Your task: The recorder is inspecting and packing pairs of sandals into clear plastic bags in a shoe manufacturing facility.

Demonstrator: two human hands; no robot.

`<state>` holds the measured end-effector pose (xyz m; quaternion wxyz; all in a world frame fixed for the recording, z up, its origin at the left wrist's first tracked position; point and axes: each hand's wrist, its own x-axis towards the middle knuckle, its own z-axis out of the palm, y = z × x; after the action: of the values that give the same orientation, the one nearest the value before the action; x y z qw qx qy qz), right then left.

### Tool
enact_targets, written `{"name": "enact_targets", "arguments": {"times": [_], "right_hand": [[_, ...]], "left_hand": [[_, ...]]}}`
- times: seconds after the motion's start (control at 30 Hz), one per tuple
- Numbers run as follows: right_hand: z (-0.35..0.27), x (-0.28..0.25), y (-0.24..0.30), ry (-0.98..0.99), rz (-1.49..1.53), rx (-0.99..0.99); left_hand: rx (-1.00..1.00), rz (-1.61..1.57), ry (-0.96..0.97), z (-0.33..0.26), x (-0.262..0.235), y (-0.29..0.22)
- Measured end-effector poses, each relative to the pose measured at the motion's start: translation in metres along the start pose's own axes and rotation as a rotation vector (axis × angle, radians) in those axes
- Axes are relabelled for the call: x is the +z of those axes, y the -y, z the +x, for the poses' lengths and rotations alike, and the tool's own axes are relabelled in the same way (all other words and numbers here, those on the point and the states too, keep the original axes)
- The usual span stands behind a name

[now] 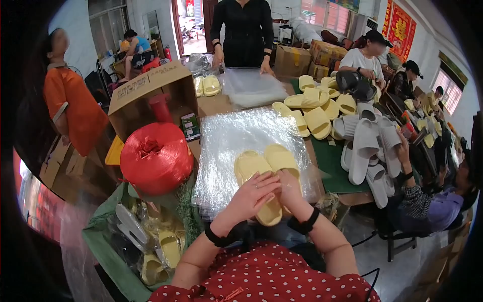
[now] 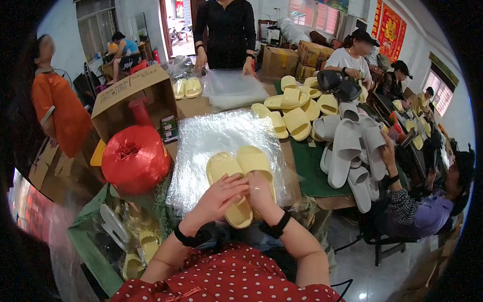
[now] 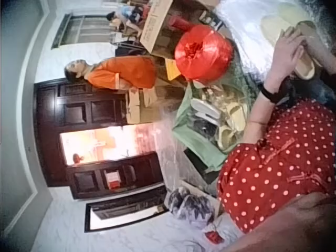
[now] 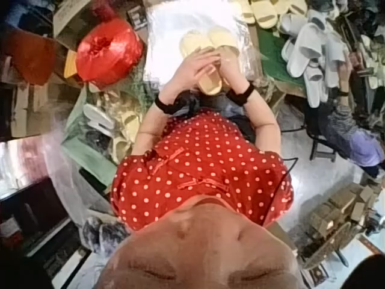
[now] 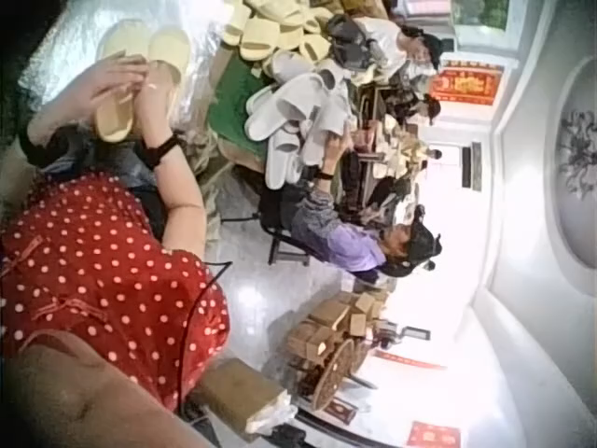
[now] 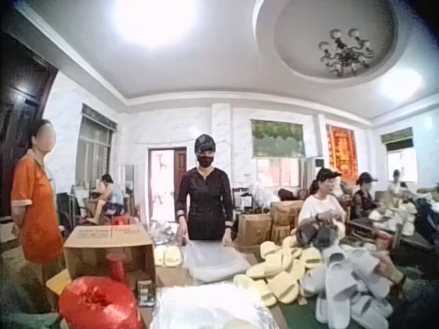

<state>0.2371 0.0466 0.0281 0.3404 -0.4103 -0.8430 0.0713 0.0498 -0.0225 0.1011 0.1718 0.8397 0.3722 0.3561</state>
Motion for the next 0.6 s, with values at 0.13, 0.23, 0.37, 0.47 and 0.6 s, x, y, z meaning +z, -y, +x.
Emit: {"name": "enact_targets", "arguments": {"times": [0.13, 0.23, 0.37, 0.47, 0.6], "right_hand": [[0.047, 0.024, 0.003, -0.007, 0.092, 0.213], [0.08, 0.064, -0.014, -0.054, 0.192, 0.236], [0.115, 0.088, -0.035, -0.131, -0.211, 0.061], [0.125, 0.082, -0.02, -0.075, -0.389, -0.012], [0.105, 0.056, 0.013, -0.214, 0.212, 0.265]], "left_hand": [[0.035, -0.039, -0.009, -0.007, -0.008, 0.001], [0.006, 0.011, -0.007, -0.011, -0.02, -0.005], [0.034, 0.067, -0.051, -0.011, -0.034, -0.005], [0.005, 0.085, -0.068, -0.023, -0.04, 0.004], [-0.116, 0.186, -0.167, -0.046, -0.033, 0.021]]}}
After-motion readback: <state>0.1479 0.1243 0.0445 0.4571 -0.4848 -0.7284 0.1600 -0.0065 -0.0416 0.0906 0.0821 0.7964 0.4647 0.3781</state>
